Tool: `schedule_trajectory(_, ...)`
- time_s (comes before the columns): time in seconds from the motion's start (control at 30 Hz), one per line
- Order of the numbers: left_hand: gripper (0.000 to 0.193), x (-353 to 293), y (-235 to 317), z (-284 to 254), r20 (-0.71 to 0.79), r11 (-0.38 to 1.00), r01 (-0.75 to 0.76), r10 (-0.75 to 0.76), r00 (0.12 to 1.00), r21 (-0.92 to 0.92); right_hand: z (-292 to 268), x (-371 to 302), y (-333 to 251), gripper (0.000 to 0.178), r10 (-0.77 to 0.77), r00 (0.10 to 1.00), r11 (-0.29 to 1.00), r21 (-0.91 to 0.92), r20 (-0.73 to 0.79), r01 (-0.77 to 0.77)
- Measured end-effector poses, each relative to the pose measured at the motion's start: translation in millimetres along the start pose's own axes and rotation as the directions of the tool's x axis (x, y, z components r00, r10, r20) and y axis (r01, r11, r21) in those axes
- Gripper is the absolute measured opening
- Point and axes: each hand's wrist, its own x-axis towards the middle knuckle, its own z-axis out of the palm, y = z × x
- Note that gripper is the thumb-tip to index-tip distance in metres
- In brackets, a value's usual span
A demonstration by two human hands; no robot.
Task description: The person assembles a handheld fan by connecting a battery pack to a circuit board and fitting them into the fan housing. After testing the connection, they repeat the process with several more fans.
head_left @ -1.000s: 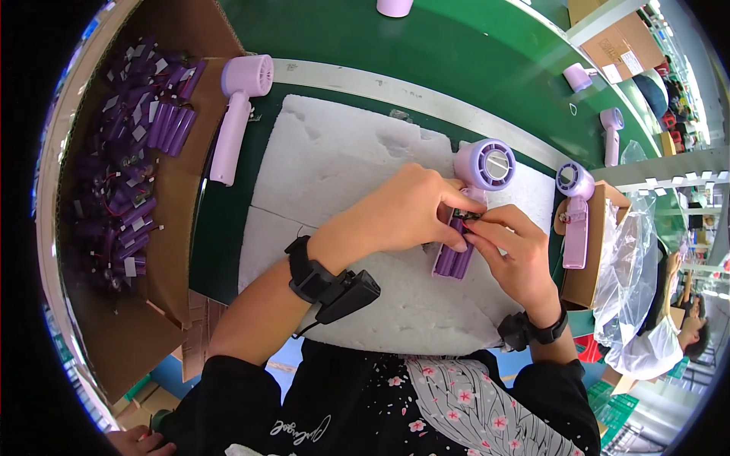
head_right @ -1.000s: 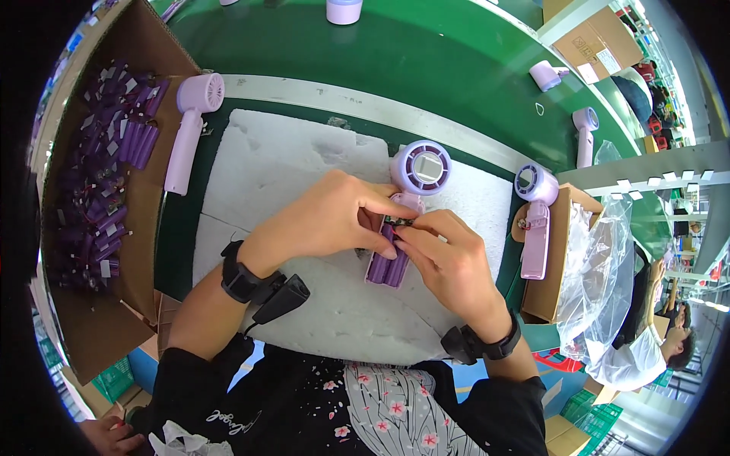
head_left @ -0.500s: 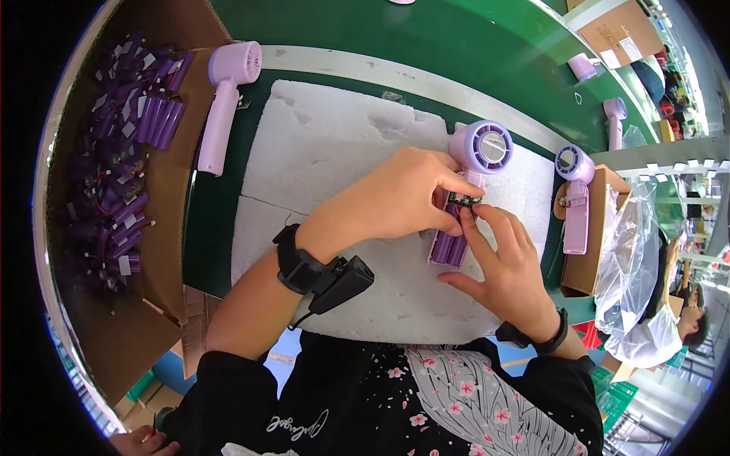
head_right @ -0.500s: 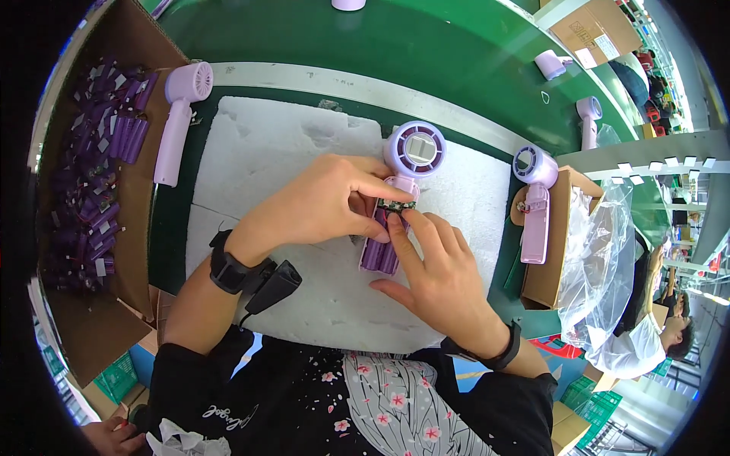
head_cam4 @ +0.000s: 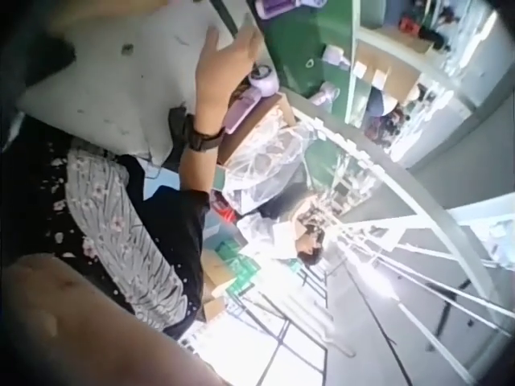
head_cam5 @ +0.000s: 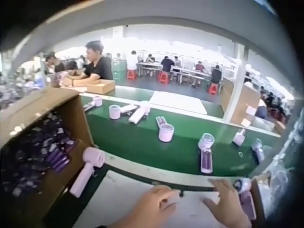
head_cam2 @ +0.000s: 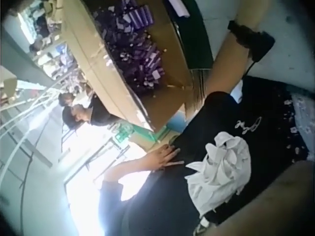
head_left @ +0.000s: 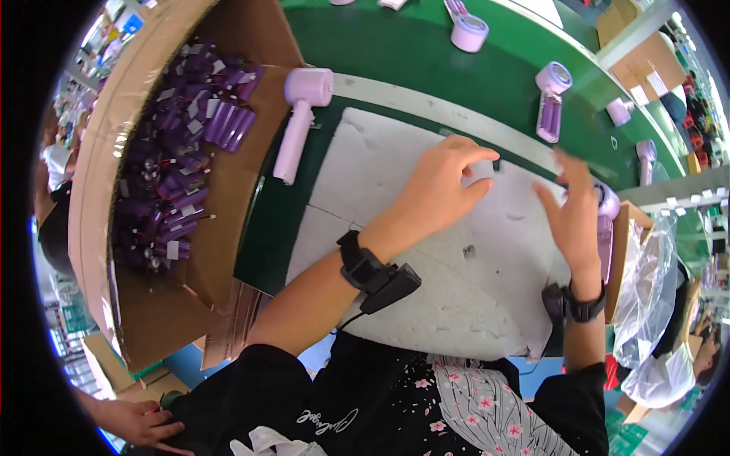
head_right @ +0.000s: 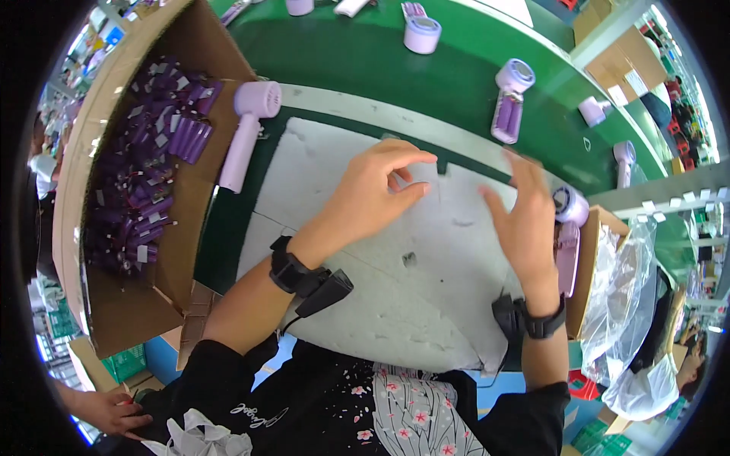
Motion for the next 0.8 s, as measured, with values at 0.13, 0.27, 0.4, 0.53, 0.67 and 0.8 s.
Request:
schedule_trajectory(0.13, 0.031, 4.4, -3.1, -4.3, -0.164, 0.986, -0.072, 0.097, 0.982, 0.149, 14.5, -29.4, -2.6, 0.024, 0.057, 0.953, 0.951, 0.273, 0.298, -0.143)
schedule_trajectory(0.27, 0.034, 9.9, -0.3, -23.4, -0.283, 0.964, -0.05, 0.126, 0.951, 0.263, 22.5, -34.9, 1.6, 0.015, 0.008, 0.976, 0.93, 0.357, 0.22, -0.088)
schedule_trajectory(0.4, 0.044, 56.1, 0.4, -43.5, -0.258, 0.885, -0.012, 0.149, 0.955, 0.466, 24.6, -34.7, 7.1, 0.011, 0.005, 0.983, 0.923, 0.377, 0.184, -0.075)
schedule_trajectory(0.53, 0.066, 141.9, -47.1, -83.8, -0.321, 0.788, 0.196, 0.003, 0.947, 0.584, 30.7, -34.9, 0.9, 0.009, -0.042, 0.985, 0.911, 0.412, 0.169, -0.032)
schedule_trajectory(0.67, 0.075, 213.8, -99.5, -99.7, -0.372, 0.666, 0.368, -0.143, 0.917, 0.649, 35.3, -34.1, 5.0, 0.007, -0.06, 0.988, 0.915, 0.404, 0.144, -0.003)
schedule_trajectory(0.8, 0.071, 249.9, -126.1, -104.6, -0.417, 0.627, 0.467, -0.238, 0.877, 0.624, 40.0, -32.0, 4.9, 0.005, -0.078, 0.991, 0.9, 0.435, 0.109, 0.023)
